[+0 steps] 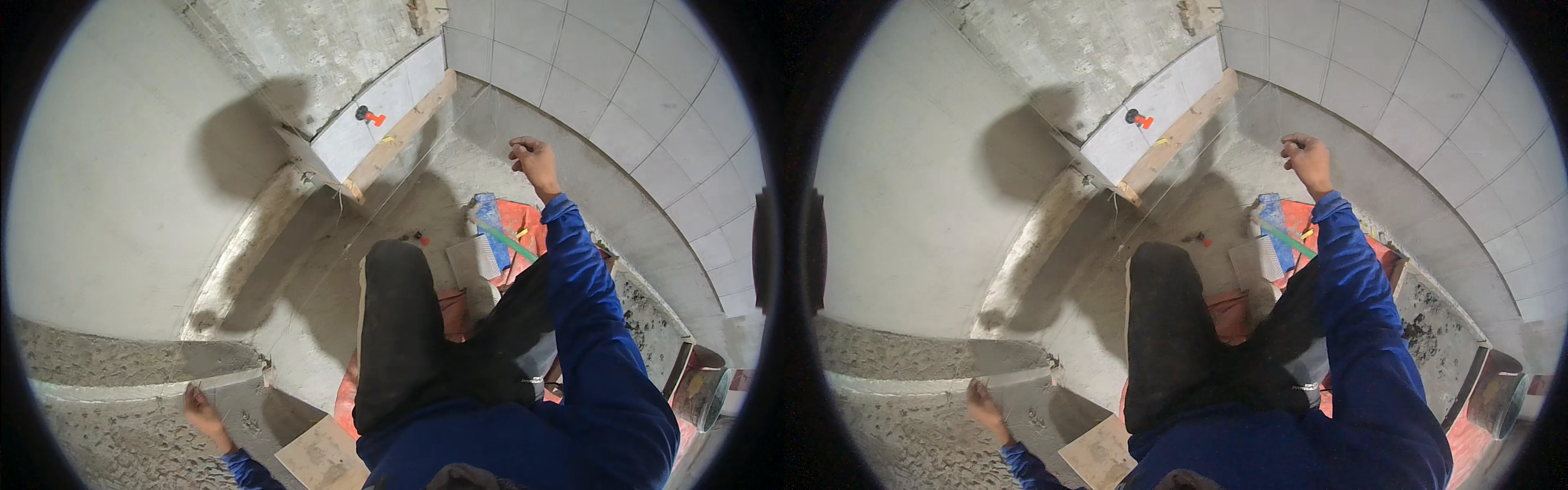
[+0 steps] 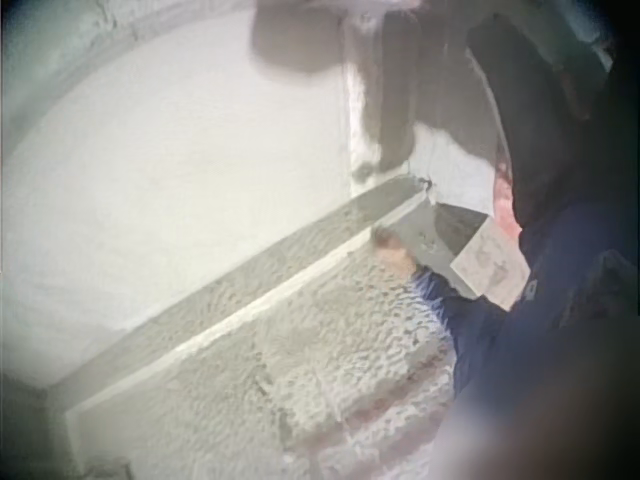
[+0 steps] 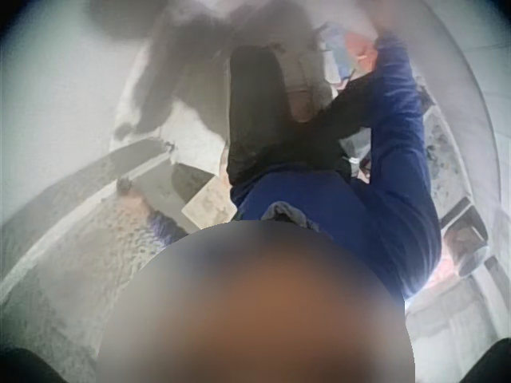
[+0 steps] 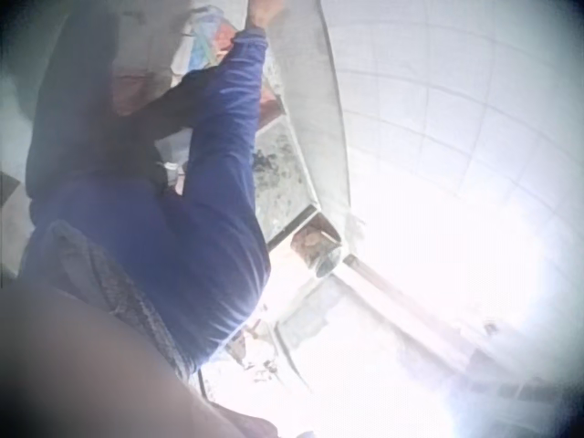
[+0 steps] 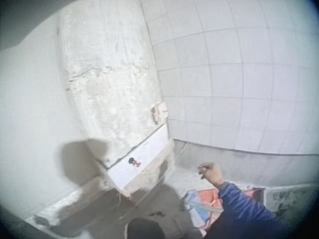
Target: The person kneels on the floor and uses a tape measure to measure the distance between two walls in a corner. They extend the tape measure across the gap and hold it in place to read the measurement.
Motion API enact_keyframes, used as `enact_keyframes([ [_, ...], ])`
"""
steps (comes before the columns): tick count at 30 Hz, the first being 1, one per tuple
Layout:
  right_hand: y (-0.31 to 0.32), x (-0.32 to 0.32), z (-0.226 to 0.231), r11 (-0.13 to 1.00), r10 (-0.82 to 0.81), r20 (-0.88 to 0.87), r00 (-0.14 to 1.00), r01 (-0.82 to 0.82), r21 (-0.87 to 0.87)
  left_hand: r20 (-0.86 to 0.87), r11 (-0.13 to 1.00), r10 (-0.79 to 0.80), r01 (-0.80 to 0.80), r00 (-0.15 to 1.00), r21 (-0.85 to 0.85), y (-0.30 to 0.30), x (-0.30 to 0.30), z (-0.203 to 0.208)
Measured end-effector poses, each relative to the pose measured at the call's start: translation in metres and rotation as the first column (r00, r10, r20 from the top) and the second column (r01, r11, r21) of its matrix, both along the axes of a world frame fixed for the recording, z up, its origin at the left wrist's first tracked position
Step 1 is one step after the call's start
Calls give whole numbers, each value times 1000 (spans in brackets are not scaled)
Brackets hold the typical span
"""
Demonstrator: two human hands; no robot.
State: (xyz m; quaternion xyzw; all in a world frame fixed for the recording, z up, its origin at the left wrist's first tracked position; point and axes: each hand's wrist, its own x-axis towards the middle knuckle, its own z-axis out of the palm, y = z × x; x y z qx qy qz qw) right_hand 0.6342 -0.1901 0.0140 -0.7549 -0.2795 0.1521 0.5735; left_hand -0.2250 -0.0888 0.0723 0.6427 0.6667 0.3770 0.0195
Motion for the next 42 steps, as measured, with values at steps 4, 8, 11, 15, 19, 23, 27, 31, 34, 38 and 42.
enact_keyframes([
  [4, -6, -3, -1, 1000, -9, 7, 1000, 9, -14, -310, 972, -236, 224, 921, -73, -5, 133, -11],
  [8, -11, -5, 7, 1000, 14, 24, 1000, -13, -25, -249, 895, -438, 444, 864, -38, -1, 248, -5],
  [11, -13, -5, 13, 1000, 12, 36, 999, -11, -24, -1, 826, -563, 563, 826, 7, 20, 317, 1],
  [15, -11, -8, 18, 999, 32, 86, 996, -31, -17, 257, 785, -602, 619, 756, 19, 69, 398, -2],
  [19, -14, -22, 19, 999, 50, 127, 991, -50, 0, 372, 697, -562, 665, 739, -267, 134, 456, -9],
  [23, -20, -43, 14, 993, 98, 88, 991, -104, 58, 547, 673, -524, 710, 653, -204, 148, 471, -25],
  [27, -25, -59, 9, 993, 119, 126, 985, -116, -27, 640, 646, -540, 757, 546, -101, 136, 473, -34],
  [31, -29, -69, 2, 994, 114, 44, 993, -113, -10, 714, 650, -491, 756, 500, -82, 132, 472, -37],
  [34, -29, -75, 0, 994, 108, 36, 994, -107, -8, 647, 760, -477, 649, 595, -37, 114, 466, -26],
  [38, -28, -76, 2, 996, 91, 10, 996, -92, 11, 630, 763, -576, 619, 521, 186, 36, 469, 0],
  [42, -27, -76, 0, 997, 12, -12, 1000, -12, -72, 450, 472, -852, 764, 267, 441, -65, 482, -6],
])
